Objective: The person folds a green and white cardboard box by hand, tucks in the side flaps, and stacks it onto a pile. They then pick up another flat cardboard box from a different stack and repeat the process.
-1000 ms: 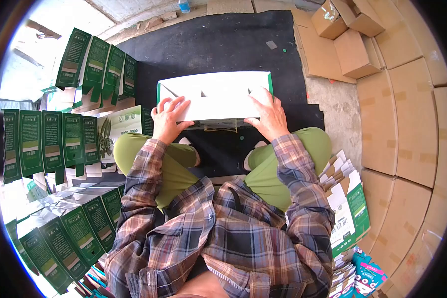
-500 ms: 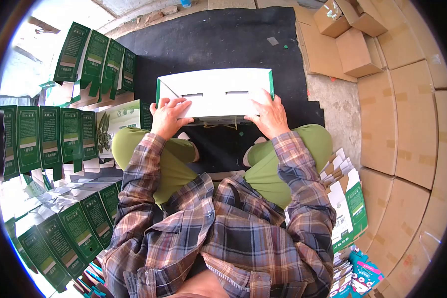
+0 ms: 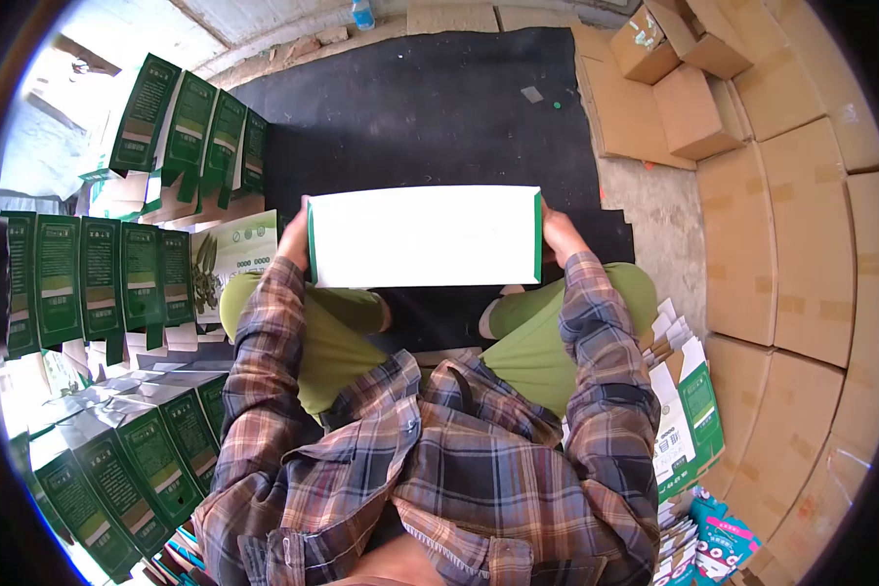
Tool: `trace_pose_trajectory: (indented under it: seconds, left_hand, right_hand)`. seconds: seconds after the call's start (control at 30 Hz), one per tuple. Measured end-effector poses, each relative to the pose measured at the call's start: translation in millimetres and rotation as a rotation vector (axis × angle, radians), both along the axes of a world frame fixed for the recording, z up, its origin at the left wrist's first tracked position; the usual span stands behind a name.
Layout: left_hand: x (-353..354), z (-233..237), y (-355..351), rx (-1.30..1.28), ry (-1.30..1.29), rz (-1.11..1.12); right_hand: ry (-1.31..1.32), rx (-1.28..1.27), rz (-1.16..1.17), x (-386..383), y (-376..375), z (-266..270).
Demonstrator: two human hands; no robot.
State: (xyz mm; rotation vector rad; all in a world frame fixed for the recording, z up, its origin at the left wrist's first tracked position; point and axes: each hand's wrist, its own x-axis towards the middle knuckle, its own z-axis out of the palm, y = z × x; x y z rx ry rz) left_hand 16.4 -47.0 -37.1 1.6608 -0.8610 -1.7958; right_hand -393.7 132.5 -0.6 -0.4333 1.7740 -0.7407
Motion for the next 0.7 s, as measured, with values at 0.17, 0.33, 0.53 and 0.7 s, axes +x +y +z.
trace_pose_trajectory:
  seconds: [0.17,0.33,0.53,0.7]
  left_hand:
    - [-1,12,4,0.128,0.518,-0.083]
    - [-2,52,18,-0.341,0.476,-0.007]
    - [-15,56,23,-0.12,0.201,-0.061]
    - [-4,34,26,-0.003,0.238,-0.129]
  right_hand:
    - [0.016,-0.269,-0.049,-9,5,-4]
    - [-0.256,-0.578,-0.265,-9,11,39]
    - [-0.096,-0.44,-0.306,-10,7,41]
    - [-0.005,-0.212,-0.101,-7,11,11]
